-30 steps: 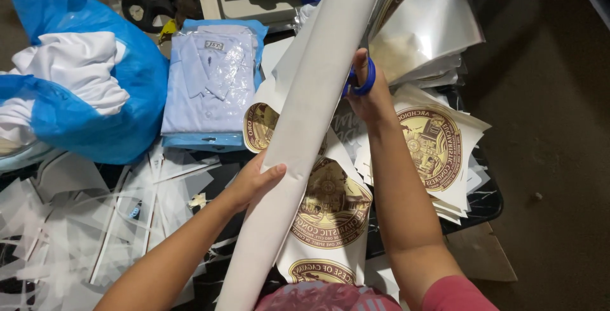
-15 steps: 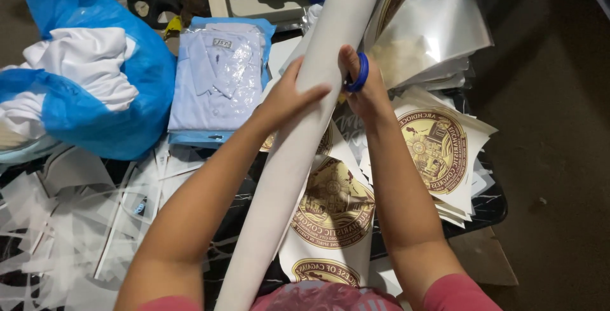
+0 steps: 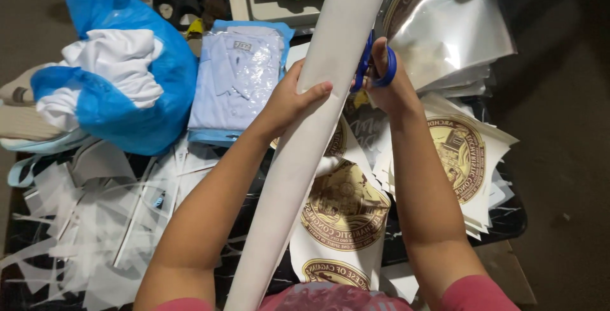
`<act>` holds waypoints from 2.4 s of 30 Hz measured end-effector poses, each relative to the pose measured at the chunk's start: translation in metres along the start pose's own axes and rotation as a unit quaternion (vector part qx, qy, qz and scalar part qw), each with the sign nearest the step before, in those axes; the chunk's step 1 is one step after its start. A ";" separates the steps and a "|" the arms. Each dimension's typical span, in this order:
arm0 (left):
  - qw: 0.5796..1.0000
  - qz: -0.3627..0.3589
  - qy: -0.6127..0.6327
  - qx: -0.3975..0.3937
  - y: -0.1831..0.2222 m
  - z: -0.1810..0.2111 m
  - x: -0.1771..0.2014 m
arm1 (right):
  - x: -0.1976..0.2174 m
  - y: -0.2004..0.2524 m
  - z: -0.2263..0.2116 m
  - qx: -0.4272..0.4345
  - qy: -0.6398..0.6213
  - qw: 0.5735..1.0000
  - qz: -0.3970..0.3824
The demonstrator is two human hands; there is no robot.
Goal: Cutting circular stickers from a large printed sheet using scissors.
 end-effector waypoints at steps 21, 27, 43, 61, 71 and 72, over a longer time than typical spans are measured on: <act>1.000 -0.015 0.018 0.020 0.020 -0.006 0.005 | 0.013 -0.031 -0.007 0.049 -0.002 0.999 0.003; 0.998 -0.015 0.037 0.042 0.018 -0.007 0.002 | 0.037 -0.024 -0.005 0.056 -0.016 0.998 0.025; 0.994 -0.026 -0.036 0.096 0.022 -0.011 -0.022 | 0.090 -0.031 -0.045 0.074 -0.021 0.997 0.004; 0.992 -0.024 -0.069 0.101 0.031 0.043 -0.016 | 0.079 0.018 -0.029 0.085 -0.008 0.995 0.042; 0.990 -0.012 -0.109 -0.084 -0.051 0.104 -0.005 | -0.083 0.152 0.169 -0.025 -0.096 0.995 -0.002; 0.986 0.007 -0.130 -0.107 -0.047 0.104 0.000 | -0.095 0.153 0.153 0.015 -0.081 0.997 -0.012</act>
Point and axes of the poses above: each hand's wrist, its own y-axis away from the middle knuckle, its own x-axis out of the back of the hand, z = x × y, the point moved 6 cm from there along -y, towards the middle knuckle
